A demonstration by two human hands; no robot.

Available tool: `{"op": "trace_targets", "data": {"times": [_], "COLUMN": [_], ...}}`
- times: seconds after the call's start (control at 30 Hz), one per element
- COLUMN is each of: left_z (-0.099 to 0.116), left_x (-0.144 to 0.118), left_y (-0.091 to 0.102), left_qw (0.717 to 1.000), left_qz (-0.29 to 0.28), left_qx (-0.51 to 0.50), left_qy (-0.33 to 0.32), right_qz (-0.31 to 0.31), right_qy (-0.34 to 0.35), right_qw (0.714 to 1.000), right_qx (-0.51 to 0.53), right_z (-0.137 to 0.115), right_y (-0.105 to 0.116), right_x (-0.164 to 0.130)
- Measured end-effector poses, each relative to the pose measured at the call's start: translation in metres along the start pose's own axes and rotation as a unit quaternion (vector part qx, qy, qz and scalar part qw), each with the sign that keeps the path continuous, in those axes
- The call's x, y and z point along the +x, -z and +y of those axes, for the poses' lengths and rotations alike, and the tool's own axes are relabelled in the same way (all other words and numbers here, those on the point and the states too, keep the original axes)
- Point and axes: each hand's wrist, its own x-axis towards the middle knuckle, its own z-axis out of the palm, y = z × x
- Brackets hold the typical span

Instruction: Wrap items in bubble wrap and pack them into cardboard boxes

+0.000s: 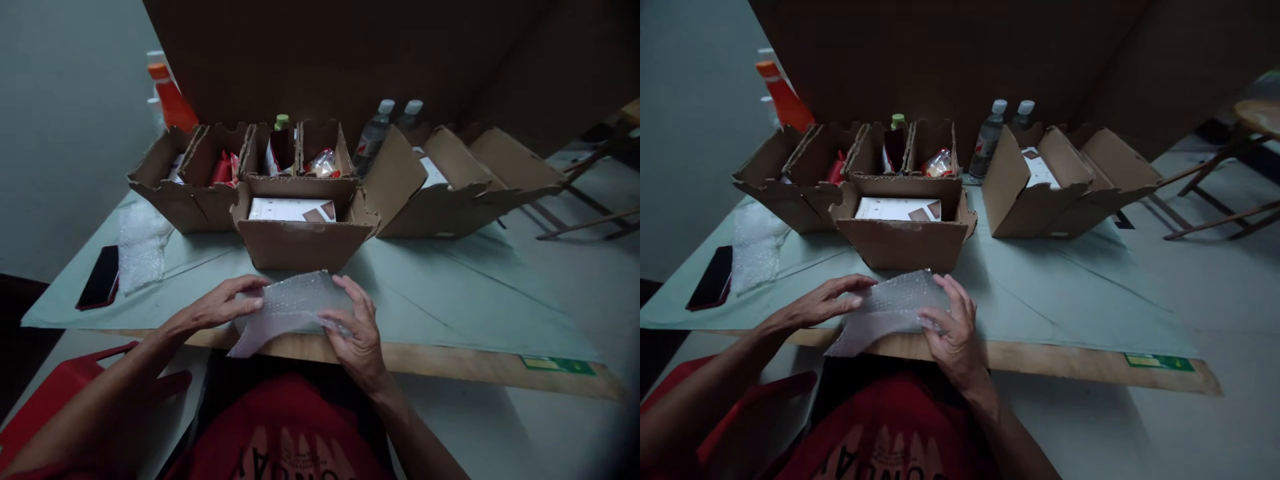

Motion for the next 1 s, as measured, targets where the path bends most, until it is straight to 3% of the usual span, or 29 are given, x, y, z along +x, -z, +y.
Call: {"op": "trace_targets", "data": {"times": [0.2,0.33,0.43,0.6,0.73,0.83,0.9,1.0], "left_z": [-0.025,-0.015,-0.003,-0.003,-0.01,-0.008,-0.005,-0.003], "left_x": [-0.005,0.004,0.025,0.063,0.039,0.004,-0.01,-0.007], "left_y": [-0.034,-0.045,-0.049,-0.065,-0.073,-0.082,-0.093,-0.112], "left_qw": [0.994,0.986,0.97,0.912,0.863,0.861,0.872,0.884], "left_qz": [0.085,0.144,0.17,0.174,0.257,0.255,0.212,0.152], "left_qx": [0.036,0.08,0.155,0.356,0.412,0.391,0.372,0.368], "left_qy": [0.065,-0.005,-0.08,-0.106,-0.138,-0.2,-0.238,-0.243], "right_qz": [-0.054,-0.136,-0.19,-0.282,-0.333,-0.348,-0.321,-0.263], "right_qy": [-0.029,0.021,0.04,0.009,-0.017,-0.02,-0.026,-0.017], "right_qw": [0.996,0.985,0.977,0.959,0.943,0.937,0.947,0.964], "right_qx": [0.061,0.099,0.09,0.012,-0.023,-0.008,0.003,-0.025], "right_z": [0.019,0.019,0.017,0.019,0.021,0.02,0.017,0.009], "right_y": [0.023,0.053,0.067,0.074,0.114,0.141,0.132,0.075], "right_x": [-0.024,-0.036,-0.05,-0.077,-0.085,-0.075,-0.06,-0.037]}}
